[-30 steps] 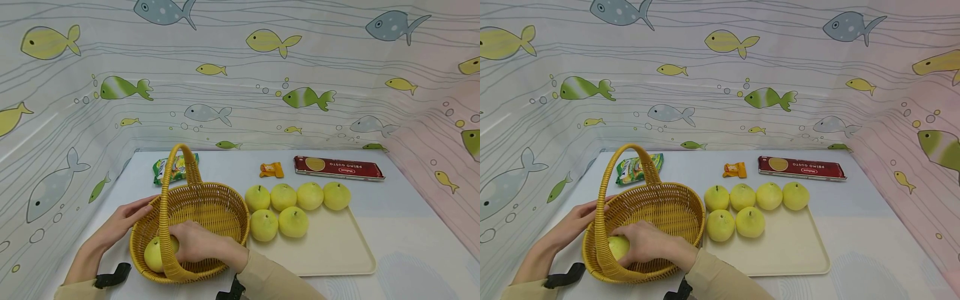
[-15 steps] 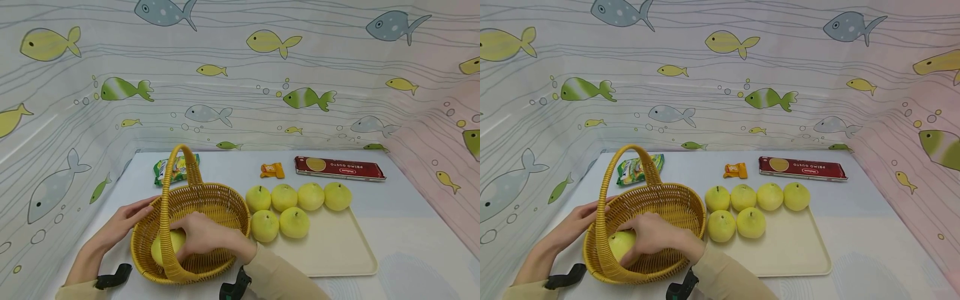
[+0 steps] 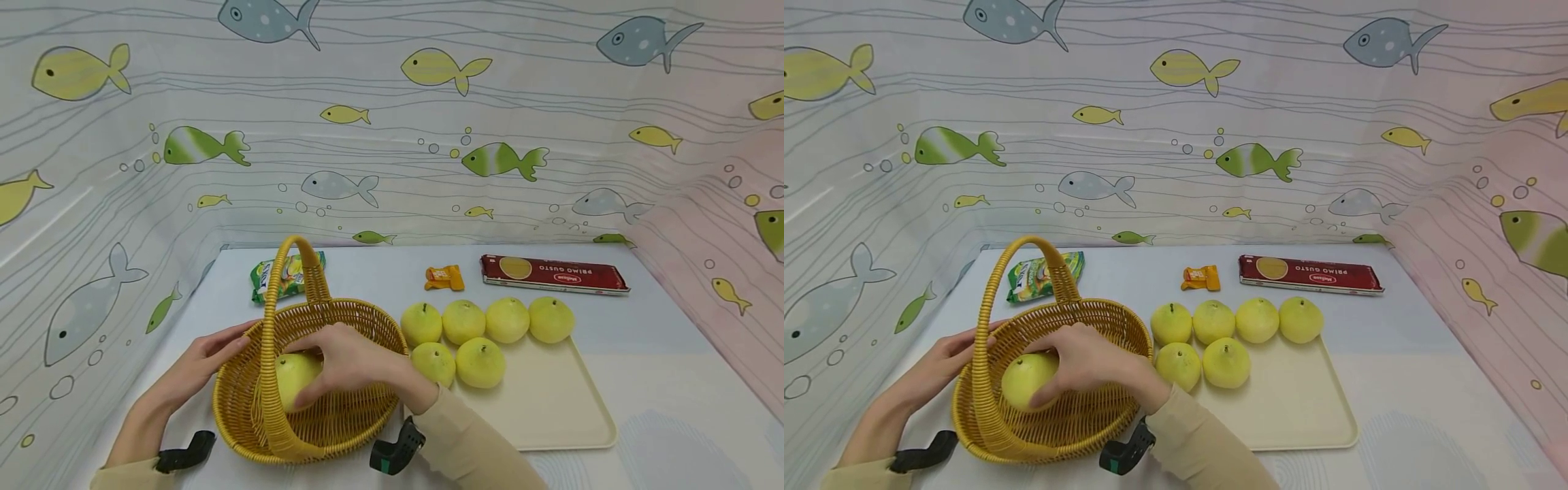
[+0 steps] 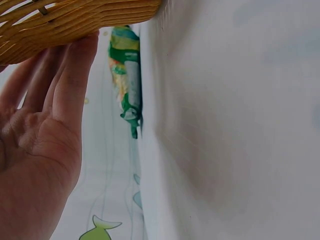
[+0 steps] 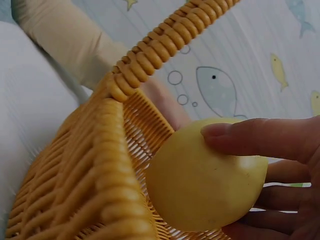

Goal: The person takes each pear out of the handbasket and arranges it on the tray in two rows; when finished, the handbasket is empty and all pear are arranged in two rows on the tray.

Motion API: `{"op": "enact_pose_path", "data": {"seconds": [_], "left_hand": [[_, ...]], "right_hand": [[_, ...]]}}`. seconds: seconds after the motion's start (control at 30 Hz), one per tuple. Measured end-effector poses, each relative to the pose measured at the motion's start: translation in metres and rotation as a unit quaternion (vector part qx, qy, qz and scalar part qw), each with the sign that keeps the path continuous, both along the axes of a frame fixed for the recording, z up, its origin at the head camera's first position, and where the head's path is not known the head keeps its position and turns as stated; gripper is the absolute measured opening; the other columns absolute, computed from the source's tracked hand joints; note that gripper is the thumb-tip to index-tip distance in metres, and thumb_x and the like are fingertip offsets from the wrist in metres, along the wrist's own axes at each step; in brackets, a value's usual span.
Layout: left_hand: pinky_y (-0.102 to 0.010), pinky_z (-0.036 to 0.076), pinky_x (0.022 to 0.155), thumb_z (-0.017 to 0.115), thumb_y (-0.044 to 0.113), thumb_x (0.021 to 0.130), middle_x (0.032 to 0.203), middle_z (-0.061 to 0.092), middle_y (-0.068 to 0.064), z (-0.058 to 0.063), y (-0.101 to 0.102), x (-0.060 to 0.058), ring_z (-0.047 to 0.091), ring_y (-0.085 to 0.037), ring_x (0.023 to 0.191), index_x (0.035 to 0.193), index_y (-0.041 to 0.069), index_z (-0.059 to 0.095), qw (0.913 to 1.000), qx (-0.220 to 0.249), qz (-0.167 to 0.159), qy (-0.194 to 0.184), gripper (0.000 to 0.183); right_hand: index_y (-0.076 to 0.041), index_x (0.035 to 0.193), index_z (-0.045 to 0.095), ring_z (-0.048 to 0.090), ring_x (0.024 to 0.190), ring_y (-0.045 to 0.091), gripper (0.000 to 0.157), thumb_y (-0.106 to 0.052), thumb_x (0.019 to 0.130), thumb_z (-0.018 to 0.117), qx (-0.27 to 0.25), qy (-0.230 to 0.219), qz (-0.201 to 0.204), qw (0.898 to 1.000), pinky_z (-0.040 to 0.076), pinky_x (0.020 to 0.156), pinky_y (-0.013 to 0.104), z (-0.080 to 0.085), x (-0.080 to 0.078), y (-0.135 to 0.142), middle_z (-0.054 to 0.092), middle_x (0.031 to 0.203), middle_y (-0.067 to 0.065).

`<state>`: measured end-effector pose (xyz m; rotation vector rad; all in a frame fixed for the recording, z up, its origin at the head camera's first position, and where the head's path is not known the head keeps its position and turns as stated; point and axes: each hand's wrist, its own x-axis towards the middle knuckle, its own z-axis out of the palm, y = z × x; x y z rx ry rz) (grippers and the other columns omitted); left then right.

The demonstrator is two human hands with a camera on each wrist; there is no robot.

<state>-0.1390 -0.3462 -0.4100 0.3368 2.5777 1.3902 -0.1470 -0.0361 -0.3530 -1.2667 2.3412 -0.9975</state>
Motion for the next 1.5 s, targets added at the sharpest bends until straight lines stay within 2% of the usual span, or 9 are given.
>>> {"op": "enact_pose_path", "data": {"seconds": [0.13,0.23,0.63,0.87,1.03,1.27,1.5], "left_hand": [[-0.006,0.039,0.094,0.045,0.033,0.108,0.152,0.048,-0.009,0.0,0.0,0.0,0.04,0.021,0.123,0.152,0.013,0.044,1.0,-0.003,0.0,-0.001,0.048],[-0.005,0.038,0.094,0.045,0.033,0.108,0.152,0.047,-0.011,0.0,0.0,-0.001,0.04,0.021,0.122,0.152,0.013,0.044,1.0,-0.005,0.0,-0.001,0.049],[-0.005,0.039,0.093,0.046,0.036,0.107,0.152,0.048,-0.012,0.002,0.002,0.0,0.039,0.023,0.12,0.152,0.012,0.044,0.9999,-0.008,0.009,-0.011,0.051],[-0.006,0.039,0.093,0.046,0.037,0.107,0.151,0.049,-0.01,0.002,0.002,0.0,0.04,0.023,0.12,0.152,0.012,0.044,0.9999,-0.007,0.01,-0.011,0.051],[-0.006,0.039,0.093,0.046,0.036,0.107,0.15,0.05,-0.009,0.002,0.002,0.0,0.04,0.023,0.12,0.152,0.011,0.044,0.9999,-0.006,0.009,-0.012,0.051],[-0.006,0.04,0.093,0.046,0.036,0.107,0.15,0.05,-0.007,0.002,0.002,0.0,0.04,0.023,0.119,0.152,0.01,0.044,0.9998,-0.005,0.011,-0.014,0.052],[-0.007,0.04,0.093,0.045,0.034,0.108,0.149,0.051,-0.003,0.001,0.0,0.0,0.041,0.022,0.12,0.152,0.009,0.043,0.9999,-0.001,0.005,-0.01,0.051]], "right_hand": [[-0.02,0.132,0.066,0.057,0.094,-0.005,0.063,-0.035,0.076,0.088,-0.006,-0.004,-0.006,1.0,0.047,0.081,0.01,0.001,-0.002,0.004,0.068,0.118,-0.014],[-0.02,0.131,0.067,0.057,0.092,-0.004,0.061,-0.035,0.075,0.088,-0.011,-0.004,-0.007,1.0,0.048,0.08,0.011,0.003,-0.003,0.007,0.069,0.114,-0.014],[-0.023,0.13,0.069,0.057,0.097,-0.001,0.064,-0.037,0.071,0.09,-0.024,-0.007,-0.044,0.999,0.049,0.086,0.017,0.014,-0.009,0.022,0.068,0.113,-0.017],[-0.022,0.131,0.067,0.06,0.101,0.002,0.063,-0.028,0.073,0.09,-0.055,-0.043,-0.048,0.996,0.051,0.087,0.019,0.02,-0.015,0.038,0.068,0.117,-0.013],[-0.02,0.132,0.067,0.063,0.099,0.004,0.062,-0.025,0.074,0.089,-0.072,-0.049,-0.054,0.995,0.053,0.086,0.022,0.028,-0.019,0.052,0.069,0.118,-0.009],[-0.019,0.133,0.066,0.064,0.101,0.005,0.063,-0.024,0.074,0.089,-0.092,-0.054,-0.07,0.992,0.054,0.089,0.025,0.035,-0.022,0.069,0.069,0.12,-0.011],[-0.019,0.134,0.065,0.064,0.109,0.009,0.063,-0.024,0.075,0.088,-0.127,-0.088,-0.076,0.985,0.053,0.097,0.03,0.038,-0.026,0.082,0.067,0.124,-0.01]]}}
